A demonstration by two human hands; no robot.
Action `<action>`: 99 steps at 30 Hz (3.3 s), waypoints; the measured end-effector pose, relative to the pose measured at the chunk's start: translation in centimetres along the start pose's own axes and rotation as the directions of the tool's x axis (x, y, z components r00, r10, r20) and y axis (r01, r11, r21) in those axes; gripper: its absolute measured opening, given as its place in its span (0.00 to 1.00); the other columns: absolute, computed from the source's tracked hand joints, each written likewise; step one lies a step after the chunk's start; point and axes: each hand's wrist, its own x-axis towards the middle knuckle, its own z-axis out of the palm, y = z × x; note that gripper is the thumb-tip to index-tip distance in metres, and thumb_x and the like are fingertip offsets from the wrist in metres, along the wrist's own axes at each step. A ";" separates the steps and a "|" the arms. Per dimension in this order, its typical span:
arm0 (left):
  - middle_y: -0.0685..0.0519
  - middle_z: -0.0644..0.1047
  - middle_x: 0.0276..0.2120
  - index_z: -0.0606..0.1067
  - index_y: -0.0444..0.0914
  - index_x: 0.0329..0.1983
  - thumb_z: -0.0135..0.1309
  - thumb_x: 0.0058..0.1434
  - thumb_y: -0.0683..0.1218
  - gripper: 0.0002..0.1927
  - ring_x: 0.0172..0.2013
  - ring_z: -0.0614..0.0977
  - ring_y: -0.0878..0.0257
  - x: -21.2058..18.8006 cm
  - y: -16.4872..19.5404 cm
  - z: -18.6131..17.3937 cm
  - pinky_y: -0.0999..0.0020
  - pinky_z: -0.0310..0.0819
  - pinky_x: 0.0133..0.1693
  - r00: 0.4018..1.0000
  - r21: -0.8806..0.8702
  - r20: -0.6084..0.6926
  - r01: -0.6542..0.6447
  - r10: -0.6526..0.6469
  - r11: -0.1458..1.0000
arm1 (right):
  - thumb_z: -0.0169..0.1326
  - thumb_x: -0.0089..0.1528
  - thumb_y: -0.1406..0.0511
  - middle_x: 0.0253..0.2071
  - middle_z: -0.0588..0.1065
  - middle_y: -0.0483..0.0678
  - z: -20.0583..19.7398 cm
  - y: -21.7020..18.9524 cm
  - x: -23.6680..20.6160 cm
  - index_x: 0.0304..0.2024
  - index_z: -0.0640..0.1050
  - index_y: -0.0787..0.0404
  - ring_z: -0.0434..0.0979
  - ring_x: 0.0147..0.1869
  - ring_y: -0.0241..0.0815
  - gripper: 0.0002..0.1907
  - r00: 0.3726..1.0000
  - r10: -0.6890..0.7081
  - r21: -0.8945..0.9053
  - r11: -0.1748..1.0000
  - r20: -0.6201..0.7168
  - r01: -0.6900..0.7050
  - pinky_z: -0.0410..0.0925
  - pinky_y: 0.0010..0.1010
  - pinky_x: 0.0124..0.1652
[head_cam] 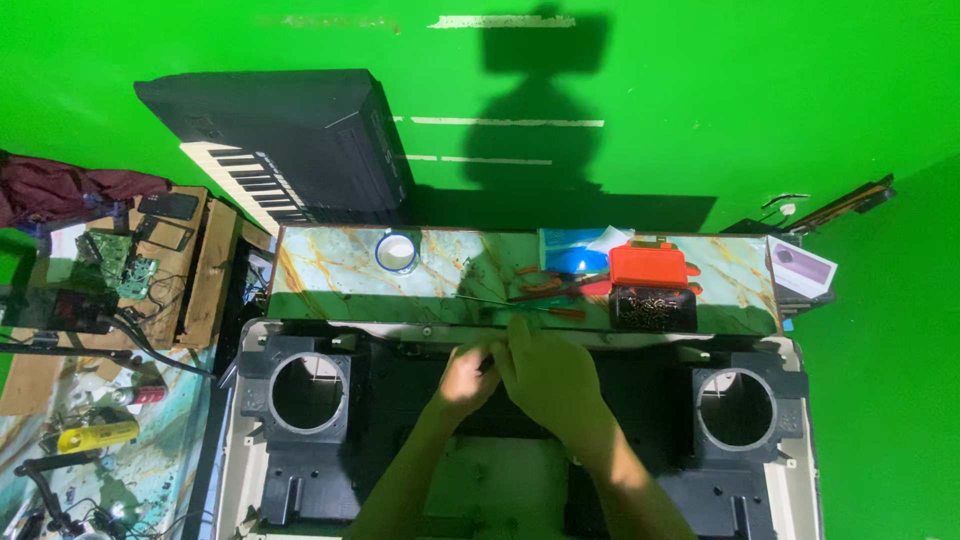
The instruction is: The person uses a screwdriver to remove screws from the black plastic interior chassis of an electronic device on a workbench, handling the tool to unscrew multiple fasteners.
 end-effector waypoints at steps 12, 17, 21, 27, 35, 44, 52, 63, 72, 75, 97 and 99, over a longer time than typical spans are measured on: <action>0.42 0.83 0.42 0.77 0.32 0.48 0.61 0.57 0.37 0.15 0.42 0.86 0.49 -0.1 -1.5 1.0 0.60 0.80 0.43 0.998 0.028 -0.068 -0.001 0.003 1.000 | 0.54 0.63 0.60 0.29 0.76 0.53 0.8 0.0 0.6 0.38 0.72 0.59 0.79 0.31 0.54 0.10 0.988 0.140 0.038 0.989 0.069 -0.143 0.70 0.44 0.28; 0.44 0.81 0.40 0.76 0.33 0.47 0.61 0.61 0.37 0.11 0.40 0.86 0.52 0.4 -0.8 1.4 0.63 0.80 0.42 0.997 -0.010 -0.072 0.025 -0.026 1.000 | 0.54 0.59 0.63 0.34 0.76 0.54 0.2 -0.2 0.6 0.39 0.72 0.61 0.79 0.38 0.55 0.10 0.995 0.083 0.118 0.990 -0.046 -0.077 0.72 0.43 0.33; 0.41 0.80 0.42 0.75 0.31 0.48 0.61 0.56 0.36 0.16 0.42 0.85 0.49 0.7 0.1 0.8 0.61 0.80 0.43 0.992 -0.021 -0.074 -0.105 0.103 0.994 | 0.55 0.56 0.63 0.36 0.76 0.54 -0.2 -0.5 0.9 0.39 0.73 0.63 0.78 0.41 0.56 0.12 0.994 0.096 0.132 0.987 -0.051 -0.089 0.72 0.44 0.35; 0.41 0.81 0.42 0.77 0.33 0.48 0.58 0.56 0.35 0.15 0.43 0.85 0.45 -0.1 -0.3 0.1 0.59 0.79 0.42 0.996 -0.008 0.057 -0.070 0.071 0.997 | 0.53 0.62 0.59 0.28 0.77 0.53 -0.5 -0.8 0.9 0.37 0.74 0.58 0.79 0.31 0.55 0.10 0.981 0.192 0.157 0.969 -0.003 -0.189 0.70 0.45 0.28; 0.40 0.82 0.46 0.76 0.33 0.52 0.57 0.59 0.35 0.17 0.47 0.85 0.44 -0.8 -1.9 0.3 0.58 0.79 0.45 0.999 -0.005 0.016 -0.039 0.039 0.999 | 0.52 0.65 0.61 0.23 0.76 0.53 0.1 -0.1 0.9 0.37 0.74 0.58 0.78 0.25 0.55 0.08 0.995 0.096 0.150 0.984 -0.017 -0.092 0.68 0.44 0.23; 0.42 0.81 0.42 0.74 0.34 0.50 0.61 0.57 0.40 0.18 0.39 0.85 0.46 -0.5 -5.1 0.6 0.59 0.80 0.40 1.000 0.130 -0.019 0.010 -0.008 0.991 | 0.54 0.63 0.63 0.35 0.76 0.54 -0.7 -1.3 1.4 0.41 0.73 0.62 0.78 0.38 0.56 0.09 0.996 0.054 0.198 0.980 -0.076 -0.038 0.71 0.43 0.33; 0.44 0.80 0.36 0.74 0.35 0.43 0.60 0.58 0.38 0.10 0.37 0.83 0.46 0.2 -1.7 0.8 0.59 0.77 0.38 0.995 0.014 -0.085 0.050 -0.049 0.999 | 0.54 0.63 0.60 0.31 0.78 0.52 -1.6 -1.9 1.3 0.39 0.76 0.58 0.79 0.31 0.54 0.08 0.993 0.108 0.132 0.986 -0.045 -0.102 0.70 0.44 0.28; 0.43 0.80 0.43 0.75 0.33 0.47 0.60 0.56 0.37 0.15 0.43 0.84 0.48 0.1 -2.0 0.3 0.61 0.78 0.46 0.985 -0.040 -0.046 -0.167 0.165 0.985 | 0.52 0.66 0.58 0.25 0.78 0.54 1.1 0.1 0.9 0.37 0.74 0.58 0.79 0.28 0.57 0.11 0.986 0.147 0.157 0.975 0.077 -0.158 0.69 0.47 0.27; 0.41 0.81 0.46 0.76 0.32 0.51 0.58 0.62 0.37 0.14 0.45 0.85 0.48 -0.7 -2.8 0.6 0.60 0.79 0.46 0.995 -0.004 -0.083 -0.053 0.052 0.999 | 0.52 0.61 0.63 0.31 0.76 0.54 -0.2 -0.7 0.9 0.37 0.72 0.60 0.78 0.34 0.58 0.08 0.993 0.053 0.225 0.974 -0.105 -0.029 0.70 0.46 0.30; 0.42 0.81 0.45 0.76 0.32 0.49 0.58 0.60 0.37 0.13 0.44 0.85 0.49 -0.4 -2.6 0.6 0.61 0.79 0.46 0.997 -0.013 -0.069 -0.045 0.044 0.999 | 0.53 0.61 0.62 0.30 0.76 0.54 -0.5 -0.9 1.0 0.36 0.73 0.59 0.78 0.31 0.57 0.08 0.994 0.104 0.202 0.975 -0.046 -0.093 0.69 0.46 0.28; 0.38 0.81 0.51 0.76 0.32 0.55 0.59 0.61 0.39 0.18 0.52 0.82 0.43 -1.5 -3.9 0.4 0.57 0.77 0.51 0.995 0.096 0.021 -0.103 0.101 0.990 | 0.51 0.65 0.62 0.35 0.76 0.55 -0.7 -0.2 0.9 0.45 0.71 0.61 0.78 0.41 0.57 0.10 0.999 -0.032 0.191 0.981 -0.024 0.036 0.72 0.44 0.35; 0.39 0.81 0.51 0.76 0.32 0.56 0.59 0.59 0.39 0.20 0.52 0.82 0.45 -1.7 -5.0 0.7 0.58 0.77 0.51 0.997 0.077 -0.004 -0.071 0.071 0.995 | 0.52 0.64 0.63 0.38 0.76 0.56 -1.0 -0.3 0.9 0.47 0.72 0.62 0.77 0.42 0.57 0.12 0.999 -0.023 0.201 0.979 -0.038 0.030 0.72 0.44 0.36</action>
